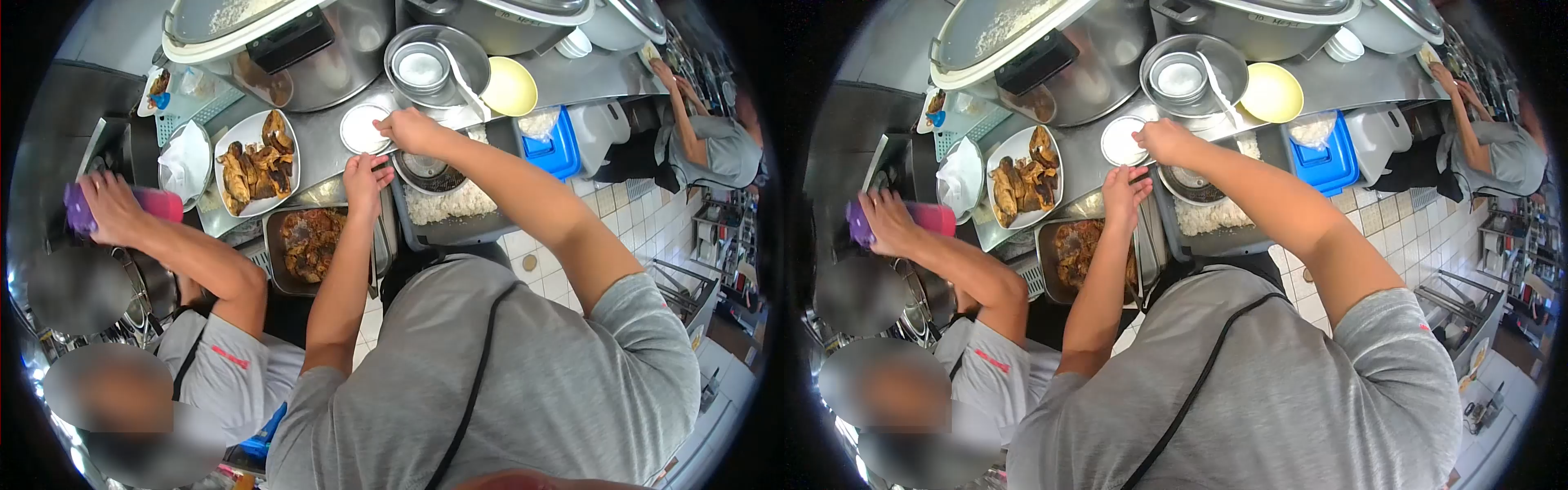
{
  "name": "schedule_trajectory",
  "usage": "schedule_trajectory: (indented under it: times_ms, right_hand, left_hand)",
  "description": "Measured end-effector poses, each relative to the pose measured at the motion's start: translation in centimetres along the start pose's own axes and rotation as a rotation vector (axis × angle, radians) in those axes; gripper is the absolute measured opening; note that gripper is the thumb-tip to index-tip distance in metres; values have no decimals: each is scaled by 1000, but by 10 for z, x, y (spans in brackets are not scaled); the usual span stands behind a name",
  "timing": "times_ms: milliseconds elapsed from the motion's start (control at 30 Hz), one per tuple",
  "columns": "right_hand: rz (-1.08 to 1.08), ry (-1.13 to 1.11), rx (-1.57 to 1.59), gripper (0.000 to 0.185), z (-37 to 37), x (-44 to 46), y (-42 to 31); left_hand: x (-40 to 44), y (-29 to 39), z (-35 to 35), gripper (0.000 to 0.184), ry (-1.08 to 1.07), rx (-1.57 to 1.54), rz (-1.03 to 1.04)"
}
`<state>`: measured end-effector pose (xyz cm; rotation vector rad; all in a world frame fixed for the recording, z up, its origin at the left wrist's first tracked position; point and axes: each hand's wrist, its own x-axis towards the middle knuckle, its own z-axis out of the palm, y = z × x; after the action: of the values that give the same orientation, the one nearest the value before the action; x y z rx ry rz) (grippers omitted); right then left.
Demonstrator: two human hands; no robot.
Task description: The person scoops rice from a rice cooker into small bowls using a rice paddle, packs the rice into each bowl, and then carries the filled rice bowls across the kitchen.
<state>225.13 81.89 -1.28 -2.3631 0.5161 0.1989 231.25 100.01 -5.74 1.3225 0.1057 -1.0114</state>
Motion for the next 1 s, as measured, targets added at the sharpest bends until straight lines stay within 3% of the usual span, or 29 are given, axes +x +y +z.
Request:
schedule_trajectory:
  times_ms: [100, 233, 367, 500, 567, 667, 767, 800, 833, 867, 1000]
  right_hand:
    - [-78, 157, -70, 35, -11, -6, -27]
    - [63, 44, -85, 42, 2, 5, -39]
    - [6, 18, -104, 43, -5, 14, -30]
    - [-198, 172, -64, 37, 13, -9, -12]
    - [-147, 153, -93, 42, 16, -10, -18]
    - [11, -44, -102, 47, 9, -1, -23]
    - [-156, 85, -107, 48, 1, 0, -15]
    - [-159, 84, -106, 48, 0, -1, -12]
    - [-84, 83, -77, 35, -3, -6, -14]
    - [-7, 79, -48, 40, -3, -10, -14]
    - [-58, 130, -82, 42, 8, -8, -5]
  left_hand:
    - [3, 0, 1, 22, 14, 45, -2]
    - [5, -5, -1, 20, 17, 58, 30]
    - [9, 0, 4, 20, 26, 81, 53]
    - [10, 1, 4, 18, 60, 53, 53]
    - [9, -3, 6, 18, 62, 30, 43]
    - [10, -1, 6, 18, 68, -1, 55]
    - [7, 7, 4, 19, 92, 42, 22]
    - [7, 8, 3, 19, 95, 41, 23]
    - [7, 8, 0, 19, 96, 30, 30]
    - [7, 6, -2, 19, 97, 18, 35]
    - [6, 3, -6, 20, 93, 15, 30]
